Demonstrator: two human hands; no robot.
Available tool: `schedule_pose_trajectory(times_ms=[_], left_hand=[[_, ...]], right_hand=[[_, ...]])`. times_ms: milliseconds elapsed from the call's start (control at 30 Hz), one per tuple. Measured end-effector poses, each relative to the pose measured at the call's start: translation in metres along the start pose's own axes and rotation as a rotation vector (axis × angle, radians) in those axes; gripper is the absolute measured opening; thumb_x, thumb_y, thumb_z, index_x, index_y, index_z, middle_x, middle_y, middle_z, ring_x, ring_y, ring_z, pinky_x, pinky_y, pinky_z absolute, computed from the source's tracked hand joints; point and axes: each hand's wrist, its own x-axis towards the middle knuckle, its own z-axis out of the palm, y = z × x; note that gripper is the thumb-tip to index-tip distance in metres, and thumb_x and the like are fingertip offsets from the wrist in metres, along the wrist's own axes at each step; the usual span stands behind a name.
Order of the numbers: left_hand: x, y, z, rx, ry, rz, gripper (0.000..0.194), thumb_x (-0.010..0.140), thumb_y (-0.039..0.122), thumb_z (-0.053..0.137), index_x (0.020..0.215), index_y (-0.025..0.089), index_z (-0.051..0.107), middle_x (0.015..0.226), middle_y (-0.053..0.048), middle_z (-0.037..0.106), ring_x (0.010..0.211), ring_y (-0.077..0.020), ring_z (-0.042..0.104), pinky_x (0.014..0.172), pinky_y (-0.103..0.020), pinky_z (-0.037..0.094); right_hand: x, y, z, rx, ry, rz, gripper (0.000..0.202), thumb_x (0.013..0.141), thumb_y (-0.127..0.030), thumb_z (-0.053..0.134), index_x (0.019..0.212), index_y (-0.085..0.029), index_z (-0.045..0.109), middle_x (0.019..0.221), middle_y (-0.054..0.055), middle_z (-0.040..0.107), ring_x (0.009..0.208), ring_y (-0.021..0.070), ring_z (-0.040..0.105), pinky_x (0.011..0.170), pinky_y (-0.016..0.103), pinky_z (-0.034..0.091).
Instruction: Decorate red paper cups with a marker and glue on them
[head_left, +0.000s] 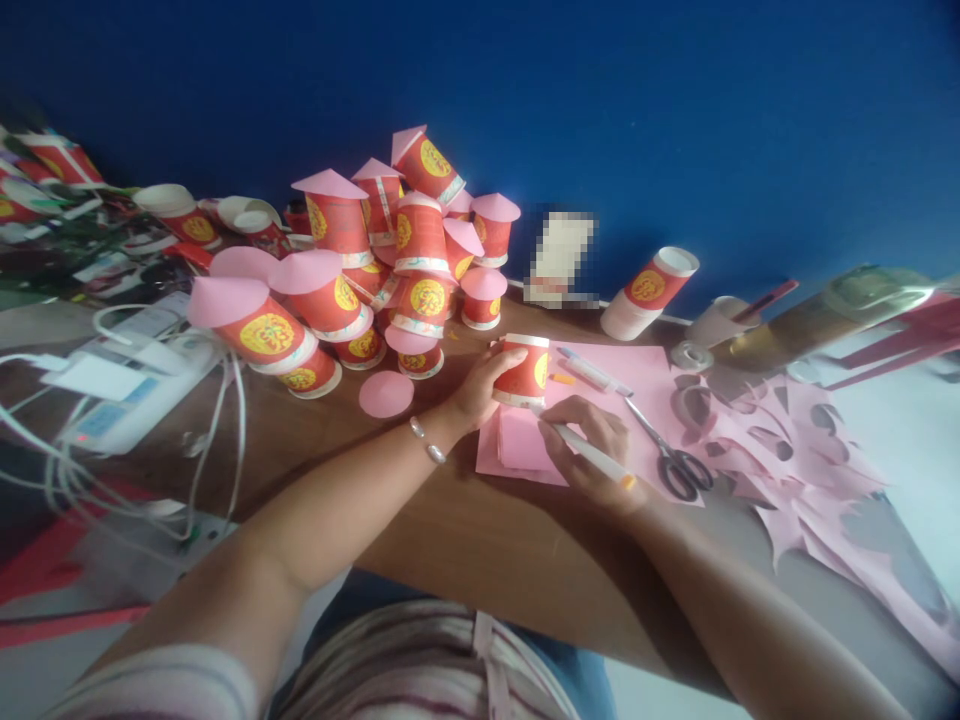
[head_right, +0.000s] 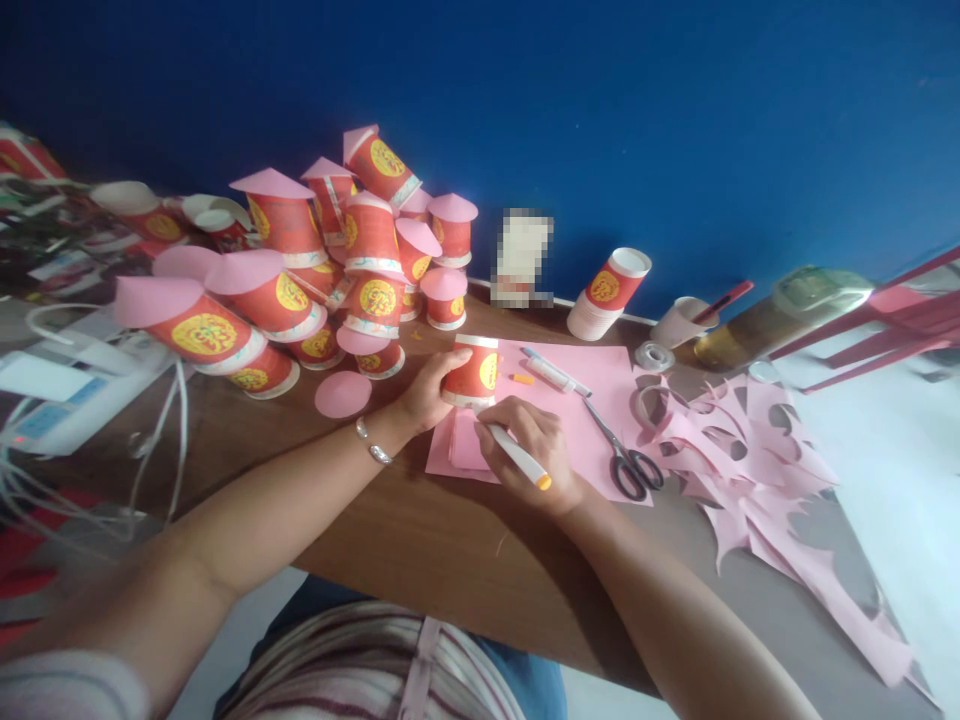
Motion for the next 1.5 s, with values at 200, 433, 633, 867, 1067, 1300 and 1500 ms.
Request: schedule_pose_trajectory(times_ms=[200, 433, 633, 867, 1067, 1300, 1500], left_hand=[[0.0007, -0.0007, -0.0017, 0.044, 0.0, -0.007, 0.033, 0.076, 0.043, 0.075, 0.095, 0.016, 0.071, 0.09, -0.007, 0.074, 0.088, -0.0224, 0.07, 0.085, -0.035, 0.054], [-0.0011, 0.0012, 0.0007, 0.052, 0.003, 0.001, 0.031, 0.076, 0.043, 0.076, 0.091, 0.016, 0.07, 0.09, -0.006, 0.073, 0.085, -0.0196, 0.068, 0.08, -0.032, 0.053], [-0.0001, 0.0012, 0.0005, 0.063, 0.0, -0.006, 0.033, 0.075, 0.045, 0.076, 0.092, 0.017, 0.071, 0.087, -0.006, 0.073, 0.084, -0.0207, 0.068, 0.081, -0.033, 0.054], [-0.0021, 0.0038, 0.0016, 0.082, 0.011, -0.018, 0.035, 0.074, 0.046, 0.076, 0.092, 0.016, 0.071, 0.086, -0.007, 0.073, 0.086, -0.0232, 0.07, 0.077, -0.034, 0.055], [-0.0041, 0.0045, 0.0007, 0.081, -0.008, -0.054, 0.038, 0.075, 0.047, 0.077, 0.098, 0.018, 0.07, 0.091, -0.006, 0.073, 0.087, -0.0236, 0.07, 0.071, -0.035, 0.058], [-0.0037, 0.0035, 0.0006, 0.083, -0.01, -0.08, 0.034, 0.075, 0.045, 0.076, 0.095, 0.018, 0.071, 0.087, -0.005, 0.072, 0.084, -0.0233, 0.07, 0.071, -0.035, 0.059], [-0.0014, -0.0001, -0.0025, 0.072, -0.042, -0.05, 0.029, 0.076, 0.044, 0.077, 0.087, 0.017, 0.071, 0.08, -0.003, 0.07, 0.075, -0.0184, 0.066, 0.069, -0.031, 0.056]], right_hand=[[0.0004, -0.0005, 0.0004, 0.011, -0.011, -0.003, 0.008, 0.094, -0.015, 0.062, 0.096, -0.023, 0.06, 0.077, 0.0, 0.071, 0.063, 0.0124, 0.067, 0.059, 0.023, 0.052], [-0.0002, 0.0007, 0.0012, 0.019, -0.022, 0.007, 0.007, 0.094, -0.016, 0.062, 0.094, -0.023, 0.06, 0.075, -0.001, 0.07, 0.06, 0.0123, 0.066, 0.057, 0.023, 0.05], [-0.0035, 0.0041, 0.0031, -0.011, -0.017, 0.009, 0.007, 0.094, -0.017, 0.061, 0.092, -0.023, 0.06, 0.075, -0.001, 0.07, 0.06, 0.0122, 0.065, 0.057, 0.023, 0.05], [0.0013, 0.0012, -0.0002, -0.048, 0.001, 0.015, 0.008, 0.094, -0.016, 0.06, 0.09, -0.023, 0.059, 0.072, -0.002, 0.069, 0.058, 0.0122, 0.064, 0.057, 0.024, 0.05], [0.001, 0.0025, 0.0006, -0.09, 0.01, 0.02, 0.009, 0.094, -0.016, 0.06, 0.089, -0.024, 0.059, 0.072, -0.002, 0.069, 0.057, 0.013, 0.065, 0.057, 0.025, 0.051], [0.0015, 0.0041, 0.0009, -0.094, 0.007, 0.006, 0.01, 0.094, -0.014, 0.06, 0.09, -0.023, 0.061, 0.074, -0.001, 0.07, 0.06, 0.0144, 0.068, 0.057, 0.027, 0.054], [0.0018, 0.0069, 0.0011, -0.077, 0.016, -0.017, 0.009, 0.095, -0.015, 0.061, 0.092, -0.023, 0.061, 0.075, 0.0, 0.071, 0.061, 0.0144, 0.068, 0.056, 0.027, 0.054]])
